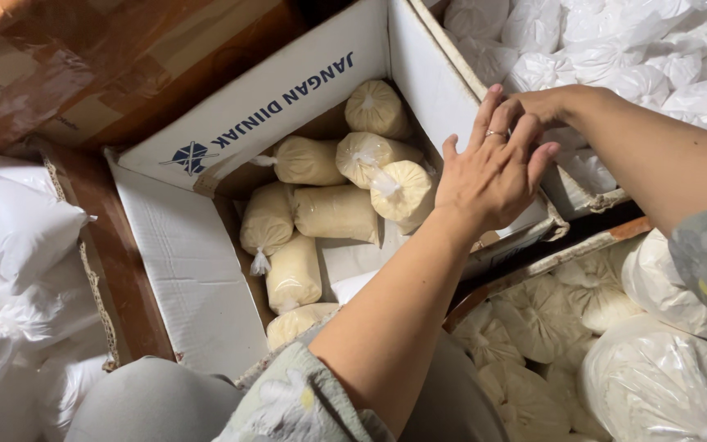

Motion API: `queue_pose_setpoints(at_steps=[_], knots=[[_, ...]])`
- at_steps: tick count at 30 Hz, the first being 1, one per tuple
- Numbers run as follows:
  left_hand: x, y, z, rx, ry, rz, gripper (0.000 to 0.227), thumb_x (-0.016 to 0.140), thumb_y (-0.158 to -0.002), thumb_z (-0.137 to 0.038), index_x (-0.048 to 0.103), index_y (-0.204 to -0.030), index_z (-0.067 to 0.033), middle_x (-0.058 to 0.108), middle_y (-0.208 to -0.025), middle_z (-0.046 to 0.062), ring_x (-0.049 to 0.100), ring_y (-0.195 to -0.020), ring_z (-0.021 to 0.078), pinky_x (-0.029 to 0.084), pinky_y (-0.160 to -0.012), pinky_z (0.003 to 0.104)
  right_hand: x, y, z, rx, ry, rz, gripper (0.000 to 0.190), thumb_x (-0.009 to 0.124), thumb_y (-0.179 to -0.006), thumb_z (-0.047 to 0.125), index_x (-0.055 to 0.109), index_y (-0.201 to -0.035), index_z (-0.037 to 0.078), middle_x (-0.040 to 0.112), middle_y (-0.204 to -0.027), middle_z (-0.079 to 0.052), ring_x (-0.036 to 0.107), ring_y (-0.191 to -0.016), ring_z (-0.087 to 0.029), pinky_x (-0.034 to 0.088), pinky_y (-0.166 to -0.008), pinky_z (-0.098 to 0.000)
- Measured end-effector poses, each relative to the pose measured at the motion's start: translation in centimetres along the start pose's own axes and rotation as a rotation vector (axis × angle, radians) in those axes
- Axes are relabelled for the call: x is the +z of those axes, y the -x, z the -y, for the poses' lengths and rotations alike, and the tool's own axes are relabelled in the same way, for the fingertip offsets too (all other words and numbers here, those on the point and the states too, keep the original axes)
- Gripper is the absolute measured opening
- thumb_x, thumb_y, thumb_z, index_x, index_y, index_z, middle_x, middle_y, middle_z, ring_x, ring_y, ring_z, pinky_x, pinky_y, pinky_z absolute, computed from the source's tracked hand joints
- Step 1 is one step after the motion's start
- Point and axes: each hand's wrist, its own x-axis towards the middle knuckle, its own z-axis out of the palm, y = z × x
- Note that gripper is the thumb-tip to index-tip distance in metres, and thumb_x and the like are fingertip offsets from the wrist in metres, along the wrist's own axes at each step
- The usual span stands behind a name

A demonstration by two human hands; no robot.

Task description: The person transfers small white plastic-wrapped packages from a large cardboard box into a smaller white box. The person picks up packages one by one and places them into the smaller box, repeating the process throughout the clip.

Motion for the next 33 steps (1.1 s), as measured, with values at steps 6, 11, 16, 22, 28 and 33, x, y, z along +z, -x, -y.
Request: queue_pose_setpoints(at_steps=[6,11,16,22,28,33], knots=[[-0.3,-0.1,-0.1,-0.014,-0.002,0.047,0.046,0.034,-0.103,-0.055,0.05,-0.133,-0.0235,0.033,-0.162,0.005,0.011,-0.16,0.0253,0.035,-0.106,0.073,-1.8,1.2,0.5,-0.105,-0.325,-0.343,0.045,0.07,-0.081,0.006,0.065,-0.125,0.01,0.073,-0.104,-0.019,0.069,-0.095,-0.031,0.056,-0.079,-0.0481],[-0.4,0.0,-0.1,-0.022,0.019,0.058,0.045,0.033,-0.103,-0.056,0.052,-0.129,-0.0243,0.036,-0.161,0.003,0.011,-0.162,0.0248,0.036,-0.107,0.072,-1.6,-0.3,-1.3,-0.103,-0.179,-0.654,0.033,0.073,-0.087,0.016,0.072,-0.12,0.009,0.071,-0.107,-0.025,0.07,-0.1,-0.037,0.058,-0.087,-0.0482],[0.0,0.0,0.0,0.002,0.007,0.001,0.049,0.033,-0.103,-0.056,0.051,-0.135,-0.023,0.036,-0.16,0.004,0.011,-0.16,0.0255,0.036,-0.105,0.073,-0.5,-5.9,-3.3,-0.086,0.177,-0.65,0.045,0.082,-0.083,0.028,0.072,-0.112,-0.005,0.067,-0.115,-0.032,0.067,-0.104,-0.044,0.057,-0.087,-0.0484],[0.1,0.2,0.1,0.021,-0.027,-0.071,0.049,0.038,-0.102,-0.056,0.052,-0.136,-0.0237,0.043,-0.157,0.006,0.019,-0.158,0.0259,0.036,-0.106,0.071,2.1,-6.4,-4.1,0.163,-0.163,-0.196,0.046,0.072,-0.089,0.033,0.06,-0.125,0.005,0.063,-0.126,-0.024,0.057,-0.116,-0.041,0.046,-0.092,-0.0555],[-0.9,0.5,0.9,0.115,-0.054,-0.097,0.035,0.051,-0.101,-0.05,0.061,-0.126,-0.0281,0.052,-0.146,0.002,0.031,-0.154,0.0246,0.039,-0.109,0.064,2.4,-4.0,-2.1,0.115,0.042,-0.015,0.055,0.071,-0.088,0.038,0.052,-0.135,0.018,0.056,-0.137,-0.015,0.043,-0.129,-0.039,0.033,-0.101,-0.0617],[-1.2,0.6,0.7,0.146,-0.044,-0.169,0.032,0.053,-0.1,-0.047,0.063,-0.123,-0.0273,0.053,-0.146,0.002,0.034,-0.154,0.0229,0.041,-0.108,0.062,2.1,-4.2,-1.8,0.133,0.178,-0.081,0.065,0.071,-0.087,0.043,0.045,-0.144,0.028,0.051,-0.146,-0.008,0.031,-0.14,-0.037,0.023,-0.107,-0.0669]])
